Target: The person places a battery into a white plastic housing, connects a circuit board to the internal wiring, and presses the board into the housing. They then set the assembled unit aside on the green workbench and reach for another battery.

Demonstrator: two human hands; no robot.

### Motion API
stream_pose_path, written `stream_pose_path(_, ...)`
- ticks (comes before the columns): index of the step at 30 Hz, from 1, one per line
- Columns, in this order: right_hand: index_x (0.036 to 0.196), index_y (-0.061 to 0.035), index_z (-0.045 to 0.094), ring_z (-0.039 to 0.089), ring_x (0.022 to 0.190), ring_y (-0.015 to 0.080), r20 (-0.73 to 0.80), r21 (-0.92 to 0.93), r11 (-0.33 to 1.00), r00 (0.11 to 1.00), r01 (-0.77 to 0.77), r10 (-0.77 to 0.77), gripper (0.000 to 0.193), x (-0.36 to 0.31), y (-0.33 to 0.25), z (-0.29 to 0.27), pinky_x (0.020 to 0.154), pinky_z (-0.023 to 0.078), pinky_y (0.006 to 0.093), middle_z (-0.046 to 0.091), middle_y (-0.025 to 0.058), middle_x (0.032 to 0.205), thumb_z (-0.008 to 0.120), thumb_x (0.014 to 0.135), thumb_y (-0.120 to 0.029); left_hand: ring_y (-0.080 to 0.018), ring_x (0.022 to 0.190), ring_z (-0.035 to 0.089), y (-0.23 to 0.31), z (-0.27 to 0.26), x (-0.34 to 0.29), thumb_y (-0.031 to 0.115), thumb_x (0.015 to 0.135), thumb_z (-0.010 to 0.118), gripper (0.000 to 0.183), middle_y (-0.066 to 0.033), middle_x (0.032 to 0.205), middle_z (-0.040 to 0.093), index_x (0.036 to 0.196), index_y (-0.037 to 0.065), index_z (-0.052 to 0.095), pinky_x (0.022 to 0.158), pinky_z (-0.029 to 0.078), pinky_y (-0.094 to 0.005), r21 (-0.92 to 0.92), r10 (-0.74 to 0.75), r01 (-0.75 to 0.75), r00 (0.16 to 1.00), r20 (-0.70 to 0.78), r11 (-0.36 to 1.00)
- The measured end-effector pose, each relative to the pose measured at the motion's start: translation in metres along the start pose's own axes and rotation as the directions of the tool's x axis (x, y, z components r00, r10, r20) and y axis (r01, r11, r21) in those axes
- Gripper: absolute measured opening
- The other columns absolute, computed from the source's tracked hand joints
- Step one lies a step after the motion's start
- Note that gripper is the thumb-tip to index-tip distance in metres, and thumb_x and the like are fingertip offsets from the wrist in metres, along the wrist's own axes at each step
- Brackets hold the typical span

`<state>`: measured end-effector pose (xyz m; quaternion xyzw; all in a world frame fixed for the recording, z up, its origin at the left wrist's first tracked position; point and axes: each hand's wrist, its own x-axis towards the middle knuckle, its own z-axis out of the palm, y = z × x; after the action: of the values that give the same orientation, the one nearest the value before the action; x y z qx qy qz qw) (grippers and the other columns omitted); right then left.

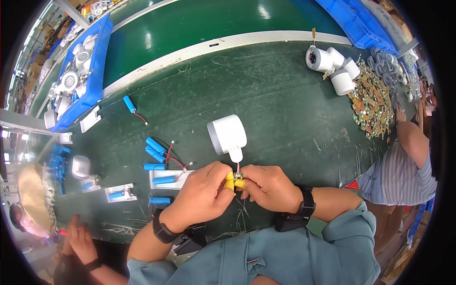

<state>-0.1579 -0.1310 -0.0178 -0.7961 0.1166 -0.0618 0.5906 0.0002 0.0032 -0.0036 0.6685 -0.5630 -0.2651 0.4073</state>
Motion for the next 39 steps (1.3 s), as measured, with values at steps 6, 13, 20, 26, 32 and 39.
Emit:
stream_pose_path(6,0.11,0.0031,0.058,0.071,0.084,0.0172,0.237,0.238,0.965,0.97,-0.109,0.051,0.017,0.004,-0.001,-0.012,0.07,0.059,0.0275,0.068,0.0111,0.097,0.045,0.098,0.001,-0.0306,0.067,0.06,-0.008,-0.021,0.006,0.008,0.076,0.06,0.022,-0.0109,0.08,0.057,0.097,0.004,0.054,0.057,0.047,-0.0389,0.026,0.057,-0.063,0.982,0.182,0.998)
stream_pose_path(13,0.109,0.0038,0.059,0.07,0.09,0.0185,0.35,0.406,0.867,0.926,-0.287,0.143,0.02,0.01,0.0,-0.015,0.079,0.059,0.0297,0.069,0.0112,0.1,0.042,0.103,-0.005,-0.0306,0.064,0.057,-0.011,-0.02,0.004,0.007,0.076,0.059,0.022,-0.0104,0.078,0.056,0.097,0.004,0.054,0.055,0.044,-0.0397,0.022,0.081,-0.088,0.975,0.205,0.996)
stream_pose_path(20,0.107,0.0035,0.06,0.071,0.089,0.0174,0.368,0.396,0.866,0.917,-0.305,0.155,0.02,0.008,0.002,-0.02,0.078,0.059,0.0292,0.069,0.0109,0.098,0.044,0.103,-0.008,-0.0323,0.066,0.057,-0.009,-0.014,0.009,0.005,0.075,0.057,0.022,-0.0115,0.079,0.055,0.097,0.003,0.054,0.056,0.045,-0.0408,0.015,0.136,-0.142,0.97,0.2,0.99)
stream_pose_path(26,0.109,0.0032,0.06,0.07,0.089,0.0171,0.361,0.329,0.903,0.921,-0.276,0.15,0.019,0.008,-0.001,-0.025,0.075,0.059,0.0284,0.069,0.0104,0.099,0.045,0.103,-0.009,-0.0321,0.071,0.059,-0.003,-0.012,0.006,0.006,0.077,0.059,0.022,-0.0114,0.081,0.057,0.098,0.003,0.054,0.061,0.048,-0.0413,0.077,0.104,-0.119,0.979,0.173,0.99)
stream_pose_path(32,0.115,0.0024,0.059,0.066,0.077,0.0125,0.094,0.199,0.899,0.92,-0.391,0.379,0.02,-0.004,-0.005,-0.052,0.063,0.054,0.0242,0.068,0.008,0.097,0.052,0.099,-0.006,-0.0334,0.078,0.063,0.002,-0.017,-0.004,0.007,0.078,0.066,0.027,-0.0135,0.096,0.062,0.103,0.002,0.057,0.068,0.05,-0.0418,0.216,0.291,-0.258,0.947,-0.134,0.942)
stream_pose_path(39,0.112,0.0,0.059,0.065,0.072,0.019,-0.231,-0.604,0.795,0.941,0.061,-0.247,0.03,-0.015,-0.025,-0.031,0.059,0.051,0.0254,0.064,0.0129,0.096,0.06,0.083,0.007,-0.025,0.072,0.065,-0.019,-0.042,-0.008,-0.004,0.08,0.059,0.026,-0.0133,0.091,0.064,0.106,0.0,0.06,0.063,0.052,-0.0332,0.156,0.116,-0.044,0.864,-0.489,0.987)
